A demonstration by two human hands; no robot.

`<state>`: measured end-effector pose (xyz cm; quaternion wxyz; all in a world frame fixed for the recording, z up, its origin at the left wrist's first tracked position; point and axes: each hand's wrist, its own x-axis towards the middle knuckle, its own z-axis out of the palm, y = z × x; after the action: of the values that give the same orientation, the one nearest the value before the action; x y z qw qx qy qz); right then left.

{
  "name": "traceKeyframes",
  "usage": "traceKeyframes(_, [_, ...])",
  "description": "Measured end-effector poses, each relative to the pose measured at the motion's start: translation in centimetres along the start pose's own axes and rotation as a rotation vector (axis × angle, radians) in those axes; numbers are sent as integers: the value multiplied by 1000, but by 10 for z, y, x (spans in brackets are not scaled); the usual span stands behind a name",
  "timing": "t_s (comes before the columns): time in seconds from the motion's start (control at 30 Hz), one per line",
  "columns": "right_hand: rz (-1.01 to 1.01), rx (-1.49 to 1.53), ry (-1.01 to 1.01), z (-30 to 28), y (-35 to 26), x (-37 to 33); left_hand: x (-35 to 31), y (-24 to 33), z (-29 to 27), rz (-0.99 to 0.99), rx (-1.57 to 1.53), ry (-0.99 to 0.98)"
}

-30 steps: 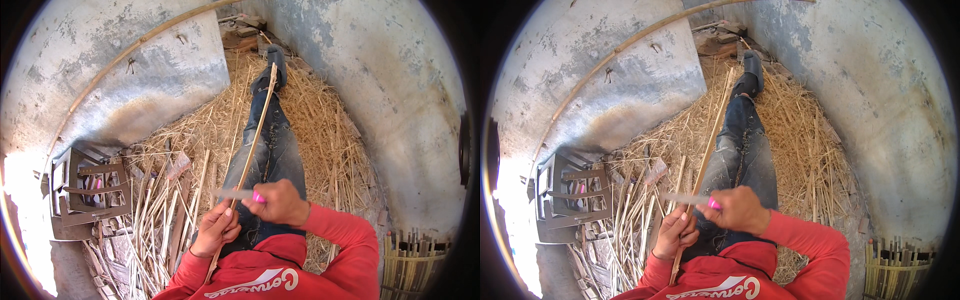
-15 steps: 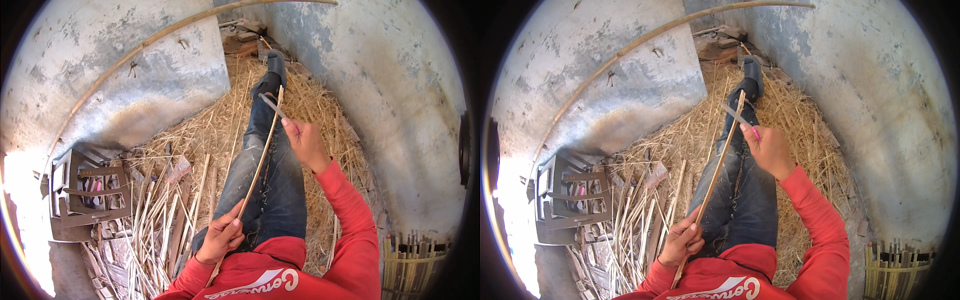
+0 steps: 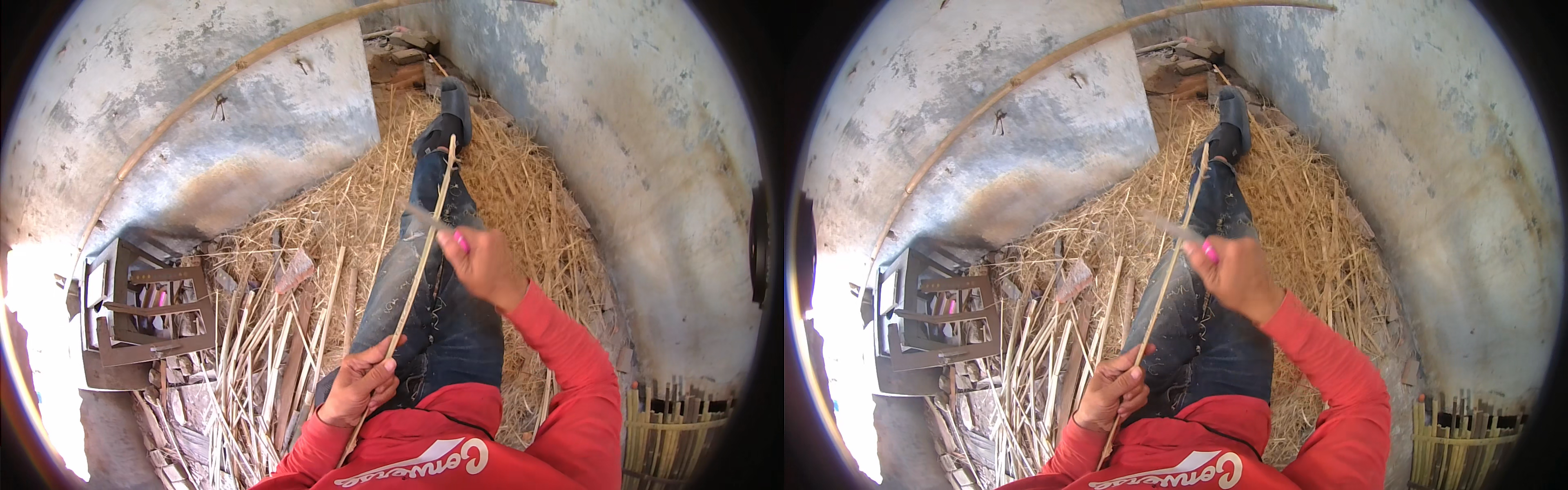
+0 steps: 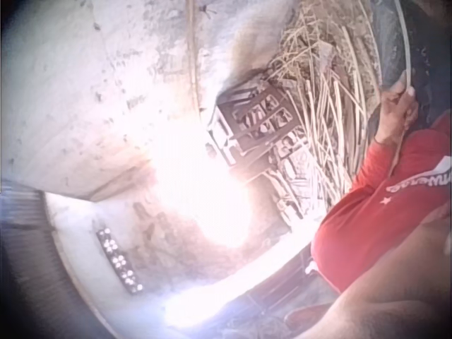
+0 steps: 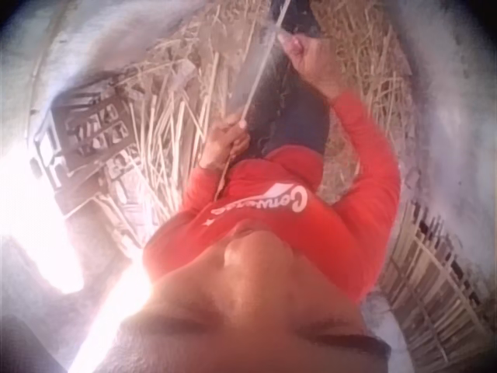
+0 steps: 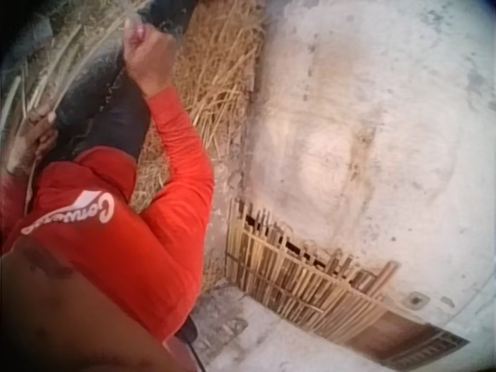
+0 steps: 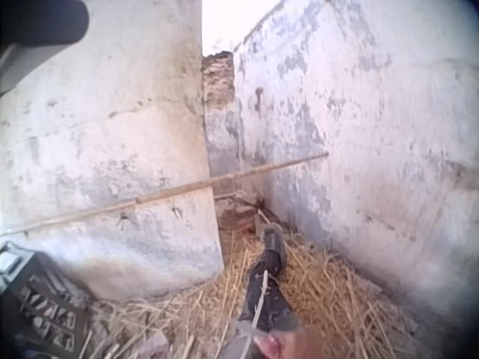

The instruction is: The person peels a long thin stick using a pink-handled knife. They repeatedly slide the knife along the length of the wood to remove shavings while sitting on a straw-covered floor.

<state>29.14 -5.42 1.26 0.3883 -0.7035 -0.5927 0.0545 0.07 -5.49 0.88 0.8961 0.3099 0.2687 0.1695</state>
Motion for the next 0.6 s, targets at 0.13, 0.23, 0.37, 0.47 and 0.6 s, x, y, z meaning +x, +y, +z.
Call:
traceKeyframes(0.13, [81,-20,97,-9,30,33,-1,-2,-2,-40,-30,4])
traceKeyframes(0.23, [79,-79,126,-22,42,52,-2,0,-3,-48,-57,-16])
traceKeyframes(0.37, [68,-1,132,-23,25,51,-3,12,-4,-31,-84,12])
traceKeyframes(0.47, [12,78,28,-13,-14,26,0,18,-2,-7,-74,51])
traceKeyframes(0.6, [-203,104,-235,14,-50,-34,4,19,-3,-24,-96,-8])
